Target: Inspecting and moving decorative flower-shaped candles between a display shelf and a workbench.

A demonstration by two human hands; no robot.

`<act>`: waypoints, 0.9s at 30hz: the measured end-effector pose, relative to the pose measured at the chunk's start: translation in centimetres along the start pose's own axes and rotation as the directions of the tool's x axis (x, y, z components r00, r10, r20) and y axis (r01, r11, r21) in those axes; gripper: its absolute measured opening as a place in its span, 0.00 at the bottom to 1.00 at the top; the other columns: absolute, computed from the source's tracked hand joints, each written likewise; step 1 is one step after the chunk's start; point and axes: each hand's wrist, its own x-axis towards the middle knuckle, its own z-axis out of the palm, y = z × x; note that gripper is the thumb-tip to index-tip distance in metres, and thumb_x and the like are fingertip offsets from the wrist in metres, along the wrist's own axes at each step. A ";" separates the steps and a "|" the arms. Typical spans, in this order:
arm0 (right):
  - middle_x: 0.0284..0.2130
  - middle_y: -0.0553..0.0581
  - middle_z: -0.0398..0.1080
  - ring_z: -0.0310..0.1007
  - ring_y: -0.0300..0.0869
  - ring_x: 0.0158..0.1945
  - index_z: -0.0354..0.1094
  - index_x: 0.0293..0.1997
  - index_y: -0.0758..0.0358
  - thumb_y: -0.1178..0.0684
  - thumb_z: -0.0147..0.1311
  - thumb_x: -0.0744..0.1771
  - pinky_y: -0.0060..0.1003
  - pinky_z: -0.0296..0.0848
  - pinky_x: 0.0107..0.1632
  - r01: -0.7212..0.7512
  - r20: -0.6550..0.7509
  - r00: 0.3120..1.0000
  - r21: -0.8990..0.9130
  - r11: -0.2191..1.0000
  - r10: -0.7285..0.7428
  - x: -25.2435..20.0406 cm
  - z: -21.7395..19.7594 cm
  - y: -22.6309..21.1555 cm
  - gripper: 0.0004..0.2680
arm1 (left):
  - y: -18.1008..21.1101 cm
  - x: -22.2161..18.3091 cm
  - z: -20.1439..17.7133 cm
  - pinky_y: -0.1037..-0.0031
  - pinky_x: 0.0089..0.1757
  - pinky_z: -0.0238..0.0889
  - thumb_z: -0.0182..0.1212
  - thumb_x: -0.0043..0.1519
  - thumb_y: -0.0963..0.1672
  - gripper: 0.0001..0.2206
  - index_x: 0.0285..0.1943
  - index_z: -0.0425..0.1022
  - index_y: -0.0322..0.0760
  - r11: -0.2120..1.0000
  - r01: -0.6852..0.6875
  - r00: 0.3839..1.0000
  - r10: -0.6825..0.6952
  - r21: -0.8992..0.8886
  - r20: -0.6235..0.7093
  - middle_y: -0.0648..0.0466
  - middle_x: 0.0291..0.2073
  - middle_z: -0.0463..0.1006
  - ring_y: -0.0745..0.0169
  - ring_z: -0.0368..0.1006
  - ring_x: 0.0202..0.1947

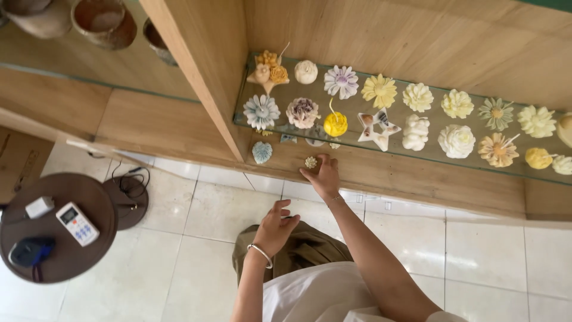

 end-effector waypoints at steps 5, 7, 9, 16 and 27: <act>0.51 0.62 0.65 0.71 0.57 0.52 0.66 0.55 0.55 0.37 0.65 0.62 0.52 0.73 0.51 -0.054 -0.052 0.997 -0.034 0.998 0.052 -0.2 0.5 0.3 0.21 | 4.1 1.7 -2.8 0.67 0.49 0.73 0.62 0.62 0.50 0.25 0.66 0.64 0.38 0.995 -0.018 0.983 0.000 0.096 0.186 0.43 0.53 0.78 0.54 0.80 0.48; 0.49 0.61 0.66 0.71 0.57 0.53 0.68 0.53 0.54 0.38 0.66 0.61 0.51 0.74 0.52 -0.023 -0.091 0.996 -0.038 0.999 0.020 -0.4 0.8 -0.6 0.20 | 5.0 2.0 -4.3 0.66 0.49 0.73 0.62 0.62 0.50 0.24 0.65 0.66 0.38 0.988 -0.048 0.976 0.016 0.144 0.216 0.43 0.53 0.78 0.53 0.80 0.47; 0.46 0.61 0.69 0.74 0.53 0.48 0.71 0.48 0.58 0.41 0.67 0.60 0.47 0.75 0.48 -0.105 -0.089 0.991 -0.023 0.994 0.102 -1.0 -0.1 -1.9 0.18 | 5.5 2.4 -5.3 0.66 0.49 0.71 0.62 0.63 0.50 0.23 0.65 0.67 0.37 0.972 -0.120 0.956 0.058 0.202 0.286 0.44 0.53 0.78 0.53 0.79 0.48; 0.38 0.60 0.78 0.79 0.40 0.40 0.68 0.45 0.71 0.61 0.65 0.61 0.29 0.78 0.41 -0.098 -0.171 0.957 0.574 0.813 0.236 -4.6 -0.7 -4.7 0.12 | 4.6 4.1 -8.0 0.69 0.48 0.73 0.64 0.62 0.49 0.28 0.69 0.62 0.39 0.990 -0.089 0.950 0.053 0.105 0.308 0.45 0.52 0.78 0.56 0.80 0.46; 0.46 0.61 0.76 0.77 0.42 0.49 0.70 0.59 0.74 0.72 0.55 0.64 0.38 0.79 0.56 0.111 -0.199 0.930 0.953 0.282 0.308 -14.5 -13.4 -12.9 0.16 | 14.3 3.5 -6.8 0.72 0.45 0.74 0.74 0.52 0.38 0.32 0.67 0.69 0.45 0.802 -0.581 0.715 0.585 -0.140 0.383 0.53 0.55 0.76 0.63 0.80 0.48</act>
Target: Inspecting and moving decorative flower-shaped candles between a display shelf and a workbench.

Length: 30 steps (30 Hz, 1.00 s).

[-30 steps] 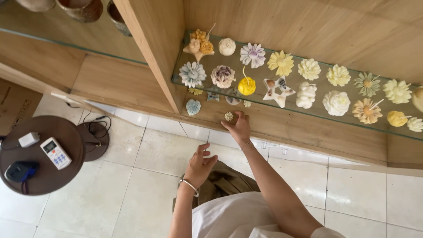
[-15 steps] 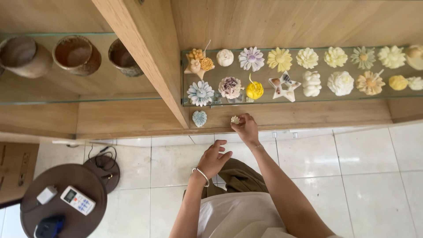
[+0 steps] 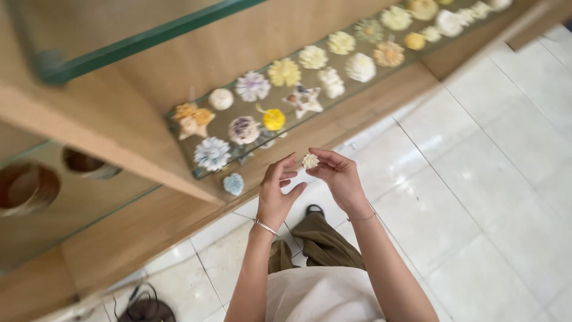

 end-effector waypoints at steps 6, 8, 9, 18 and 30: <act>0.47 0.65 0.76 0.77 0.46 0.49 0.69 0.59 0.77 0.66 0.46 0.68 0.40 0.79 0.58 -0.073 -0.197 0.972 0.271 0.960 0.129 -5.3 -2.0 -4.4 0.13 | 2.5 0.3 4.4 0.73 0.46 0.76 0.74 0.54 0.39 0.25 0.63 0.75 0.44 0.992 -0.100 0.979 0.112 -0.077 0.168 0.55 0.51 0.78 0.65 0.81 0.45; 0.48 0.66 0.76 0.78 0.47 0.50 0.69 0.59 0.78 0.64 0.45 0.69 0.41 0.78 0.57 -0.040 -0.247 0.961 0.330 0.943 0.127 -6.5 -3.8 -4.1 0.13 | 3.0 0.3 5.9 0.74 0.45 0.76 0.74 0.54 0.40 0.25 0.62 0.76 0.44 0.990 -0.124 0.969 0.135 -0.065 0.207 0.55 0.51 0.78 0.65 0.81 0.44; 0.48 0.67 0.76 0.78 0.48 0.50 0.68 0.58 0.80 0.63 0.44 0.70 0.41 0.78 0.57 -0.019 -0.267 0.955 0.378 0.925 0.129 -7.0 -4.7 -4.1 0.13 | 3.3 0.5 6.8 0.74 0.44 0.76 0.75 0.54 0.40 0.25 0.62 0.76 0.45 0.987 -0.150 0.964 0.158 -0.052 0.214 0.56 0.51 0.78 0.65 0.80 0.44; 0.48 0.65 0.74 0.77 0.47 0.50 0.65 0.63 0.74 0.60 0.51 0.69 0.37 0.78 0.55 0.127 -0.511 0.843 0.488 0.864 0.165 -13.0 -12.2 -5.2 0.14 | 5.0 0.1 16.5 0.73 0.41 0.74 0.75 0.54 0.43 0.25 0.63 0.76 0.46 0.988 -0.132 0.848 0.151 -0.074 0.507 0.55 0.50 0.77 0.64 0.80 0.43; 0.52 0.65 0.72 0.74 0.44 0.54 0.61 0.66 0.77 0.60 0.50 0.70 0.37 0.77 0.57 0.377 -0.550 0.835 0.564 0.735 -0.007 -18.4 -28.6 -9.3 0.16 | 9.6 -1.1 36.2 0.73 0.41 0.75 0.70 0.60 0.45 0.20 0.62 0.76 0.45 0.989 -0.118 0.785 0.146 -0.085 0.602 0.56 0.49 0.79 0.65 0.81 0.43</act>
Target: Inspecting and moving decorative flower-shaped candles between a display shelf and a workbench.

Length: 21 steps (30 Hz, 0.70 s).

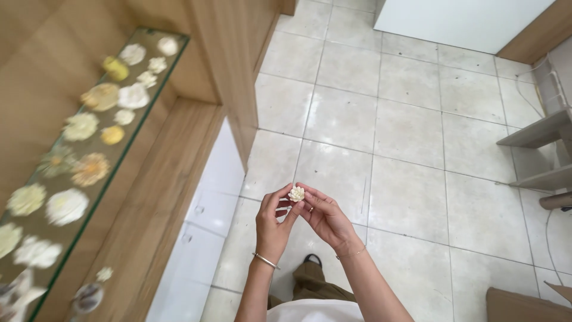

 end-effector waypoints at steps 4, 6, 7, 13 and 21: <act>0.52 0.66 0.71 0.76 0.46 0.53 0.61 0.65 0.76 0.58 0.48 0.69 0.36 0.78 0.56 0.026 -0.056 0.998 0.016 1.000 -0.025 0.7 -2.5 -6.6 0.16 | 1.5 4.2 6.8 0.74 0.40 0.74 0.70 0.58 0.44 0.21 0.62 0.75 0.44 1.000 0.011 0.998 -0.010 -0.017 0.067 0.56 0.48 0.79 0.65 0.80 0.43; 0.52 0.65 0.71 0.75 0.45 0.52 0.61 0.66 0.76 0.59 0.48 0.70 0.35 0.77 0.55 0.077 -0.076 0.994 0.040 0.996 -0.074 1.1 -4.8 -9.2 0.16 | 2.1 5.9 9.9 0.73 0.41 0.74 0.71 0.57 0.43 0.20 0.59 0.77 0.43 0.998 -0.057 0.993 0.057 0.000 0.102 0.55 0.47 0.78 0.65 0.80 0.43; 0.52 0.65 0.71 0.75 0.45 0.52 0.61 0.66 0.76 0.59 0.48 0.70 0.35 0.77 0.55 0.085 -0.084 0.993 0.046 0.995 -0.081 1.4 -5.9 -10.3 0.16 | 2.3 6.7 11.4 0.73 0.41 0.74 0.71 0.57 0.43 0.20 0.59 0.77 0.43 0.998 -0.057 0.992 0.056 0.001 0.116 0.55 0.47 0.78 0.65 0.80 0.43; 0.51 0.66 0.71 0.75 0.46 0.51 0.61 0.65 0.75 0.59 0.48 0.69 0.35 0.78 0.55 0.141 -0.179 0.975 0.060 0.988 -0.128 3.7 -9.5 -14.7 0.16 | 2.4 11.1 17.5 0.72 0.40 0.75 0.72 0.56 0.43 0.18 0.55 0.76 0.41 0.999 -0.005 0.981 -0.006 0.054 0.196 0.56 0.46 0.76 0.65 0.78 0.42; 0.52 0.68 0.70 0.75 0.48 0.52 0.60 0.67 0.78 0.56 0.46 0.71 0.39 0.76 0.58 0.223 -0.198 0.959 0.091 0.971 -0.202 12.8 -11.7 -21.2 0.17 | 1.6 22.9 22.3 0.72 0.40 0.75 0.73 0.56 0.44 0.18 0.54 0.76 0.41 0.996 -0.025 0.966 0.002 0.083 0.257 0.55 0.48 0.73 0.66 0.77 0.44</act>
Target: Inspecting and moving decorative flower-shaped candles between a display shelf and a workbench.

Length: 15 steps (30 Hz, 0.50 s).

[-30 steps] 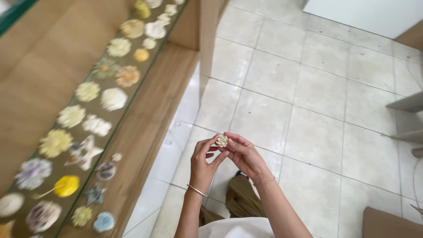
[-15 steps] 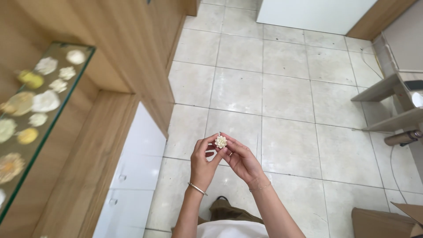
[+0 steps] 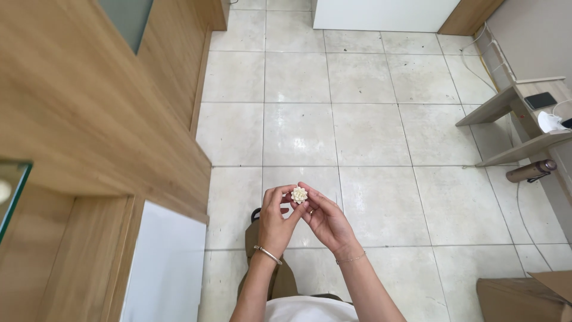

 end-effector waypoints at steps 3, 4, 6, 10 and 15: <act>0.52 0.69 0.70 0.75 0.49 0.53 0.60 0.67 0.76 0.55 0.44 0.71 0.40 0.76 0.57 0.036 0.005 0.999 -0.022 0.999 -0.036 5.7 1.6 -1.9 0.17 | -1.3 7.0 -0.1 0.72 0.41 0.74 0.73 0.55 0.44 0.19 0.55 0.77 0.41 0.998 -0.057 0.998 0.057 0.003 0.019 0.55 0.48 0.74 0.66 0.77 0.42; 0.52 0.69 0.70 0.75 0.49 0.53 0.60 0.67 0.76 0.55 0.44 0.71 0.40 0.76 0.57 0.044 -0.006 0.999 -0.017 0.999 -0.044 7.7 2.5 -2.6 0.17 | -0.9 9.4 -0.5 0.72 0.41 0.74 0.73 0.55 0.44 0.19 0.55 0.77 0.41 0.998 -0.056 0.998 0.056 0.001 0.033 0.55 0.48 0.74 0.66 0.77 0.42; 0.53 0.69 0.70 0.74 0.49 0.56 0.59 0.67 0.76 0.57 0.43 0.71 0.41 0.76 0.59 0.072 -0.033 0.997 0.002 0.997 -0.072 11.7 4.3 -4.2 0.17 | 0.1 14.5 -1.3 0.71 0.39 0.74 0.74 0.54 0.45 0.19 0.54 0.79 0.42 0.999 -0.038 0.997 0.035 0.038 0.066 0.56 0.49 0.74 0.65 0.76 0.40; 0.53 0.67 0.71 0.75 0.51 0.57 0.58 0.66 0.77 0.57 0.43 0.70 0.40 0.75 0.59 0.096 -0.023 0.995 0.012 0.995 -0.095 19.9 8.0 -6.8 0.17 | -0.2 23.6 -3.0 0.71 0.41 0.74 0.73 0.55 0.45 0.19 0.55 0.79 0.41 0.988 -0.156 0.987 0.156 0.008 0.042 0.55 0.50 0.75 0.64 0.76 0.43; 0.51 0.69 0.71 0.76 0.50 0.54 0.57 0.69 0.73 0.56 0.44 0.70 0.42 0.77 0.58 0.121 -0.001 0.993 -0.022 0.992 -0.121 28.5 11.8 -8.9 0.18 | -0.2 33.5 -4.4 0.72 0.41 0.76 0.75 0.54 0.46 0.18 0.51 0.78 0.40 0.991 -0.134 0.990 0.133 0.020 0.037 0.56 0.50 0.75 0.64 0.78 0.44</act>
